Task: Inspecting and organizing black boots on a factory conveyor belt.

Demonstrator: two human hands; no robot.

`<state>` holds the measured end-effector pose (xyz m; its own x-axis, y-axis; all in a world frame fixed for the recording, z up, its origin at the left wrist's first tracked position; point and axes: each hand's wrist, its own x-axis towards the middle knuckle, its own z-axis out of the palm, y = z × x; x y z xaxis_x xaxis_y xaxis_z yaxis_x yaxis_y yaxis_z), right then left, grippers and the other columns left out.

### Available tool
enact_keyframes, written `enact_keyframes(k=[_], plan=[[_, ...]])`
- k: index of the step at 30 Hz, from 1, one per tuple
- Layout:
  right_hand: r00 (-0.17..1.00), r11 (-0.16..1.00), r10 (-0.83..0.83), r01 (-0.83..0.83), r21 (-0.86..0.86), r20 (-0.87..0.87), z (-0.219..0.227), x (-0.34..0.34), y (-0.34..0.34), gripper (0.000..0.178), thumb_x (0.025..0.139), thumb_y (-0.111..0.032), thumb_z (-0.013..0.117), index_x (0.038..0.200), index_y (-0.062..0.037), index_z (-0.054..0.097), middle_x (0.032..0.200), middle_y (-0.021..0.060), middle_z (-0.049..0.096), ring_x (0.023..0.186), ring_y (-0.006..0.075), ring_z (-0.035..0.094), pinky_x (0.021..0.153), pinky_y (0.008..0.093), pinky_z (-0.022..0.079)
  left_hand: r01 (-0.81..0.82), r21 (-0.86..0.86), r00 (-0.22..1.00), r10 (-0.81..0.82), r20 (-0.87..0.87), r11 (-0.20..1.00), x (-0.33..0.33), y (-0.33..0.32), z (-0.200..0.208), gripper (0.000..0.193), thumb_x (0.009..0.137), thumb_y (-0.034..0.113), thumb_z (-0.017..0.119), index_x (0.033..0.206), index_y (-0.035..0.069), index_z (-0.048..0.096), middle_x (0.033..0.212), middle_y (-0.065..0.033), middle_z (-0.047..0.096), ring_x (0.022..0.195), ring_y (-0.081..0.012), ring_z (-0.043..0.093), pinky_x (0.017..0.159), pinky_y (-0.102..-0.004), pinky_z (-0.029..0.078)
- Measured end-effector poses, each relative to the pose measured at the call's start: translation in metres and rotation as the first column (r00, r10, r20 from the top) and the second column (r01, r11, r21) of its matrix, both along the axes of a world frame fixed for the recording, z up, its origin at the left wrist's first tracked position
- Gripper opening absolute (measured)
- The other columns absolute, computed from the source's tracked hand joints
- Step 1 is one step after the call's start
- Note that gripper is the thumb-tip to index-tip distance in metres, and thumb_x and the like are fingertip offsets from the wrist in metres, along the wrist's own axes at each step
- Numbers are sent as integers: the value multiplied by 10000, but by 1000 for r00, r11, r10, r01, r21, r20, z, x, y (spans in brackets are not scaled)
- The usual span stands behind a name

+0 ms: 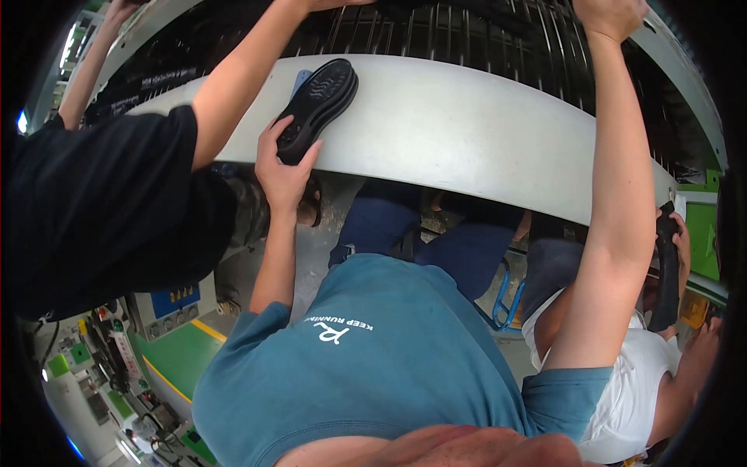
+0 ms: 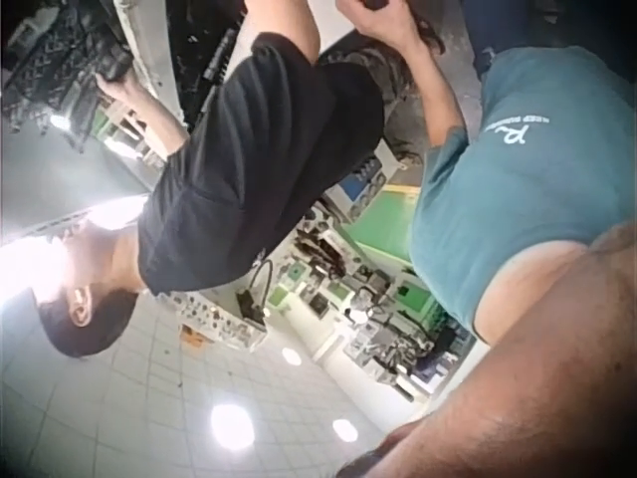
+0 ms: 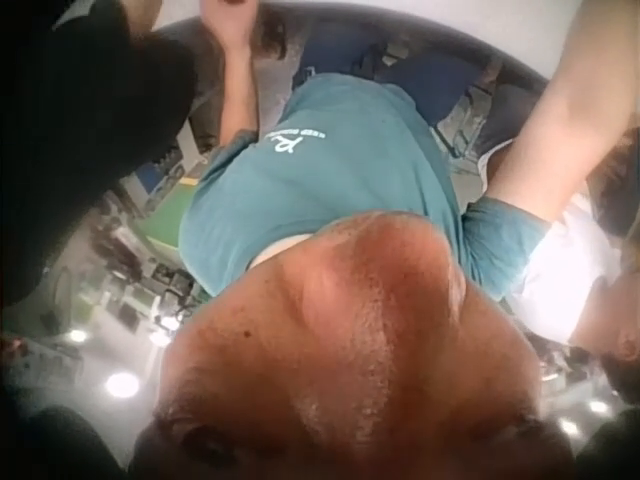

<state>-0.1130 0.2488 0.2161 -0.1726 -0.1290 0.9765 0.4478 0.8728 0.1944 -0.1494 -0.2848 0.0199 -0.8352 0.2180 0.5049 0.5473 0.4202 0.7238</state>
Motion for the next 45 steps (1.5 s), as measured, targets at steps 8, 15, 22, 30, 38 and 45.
enact_keyframes(k=[8,15,22,30,38,45], plan=[[992,990,123,-123,-71,-14,-6,-16,-27,240,1089,-270,586,1042,-69,709,1023,138,667,1052,392,630,987,517,467,-205,-32,961,194,-198,978,4,-11,-11,521,807,85,967,1283,50,760,1348,-208,739,1247,-387,724,1069,-443,569],[993,990,116,-116,-78,-10,5,2,-27,224,1070,-251,605,990,-64,697,973,138,652,1016,382,628,956,518,468,-233,-93,929,193,-317,968,14,0,17,649,808,107,973,1395,59,701,1478,-207,659,1359,-401,636,1162,-477,494],[993,987,120,-120,-104,-7,7,9,-24,206,1052,-224,612,1011,-52,718,1025,149,696,1058,388,648,998,519,475,170,266,939,-75,-336,949,41,37,68,387,929,-72,814,1288,-25,679,1321,-196,731,1208,-296,700,1089,-405,544],[980,977,191,-195,-84,-53,9,-4,-29,182,1035,-218,621,960,-75,706,980,132,688,1021,369,655,970,514,485,861,287,505,-638,-582,420,75,96,159,293,917,-109,765,1183,-14,686,1021,-172,791,846,-266,801,719,-350,668],[978,964,188,-201,-173,-89,3,7,-8,196,1018,-248,627,906,-96,678,923,109,651,975,346,644,934,511,477,931,320,164,-585,-795,-173,95,143,216,218,946,91,863,1129,27,763,1020,-147,815,817,-237,812,694,-285,670],[995,985,86,-93,-144,-56,-1,-7,-1,230,1054,-265,567,960,-92,685,985,127,649,1014,368,622,964,518,463,914,315,63,-676,-735,-257,81,161,214,176,1070,114,731,1234,60,696,1001,-46,796,785,-192,795,706,-275,652]])
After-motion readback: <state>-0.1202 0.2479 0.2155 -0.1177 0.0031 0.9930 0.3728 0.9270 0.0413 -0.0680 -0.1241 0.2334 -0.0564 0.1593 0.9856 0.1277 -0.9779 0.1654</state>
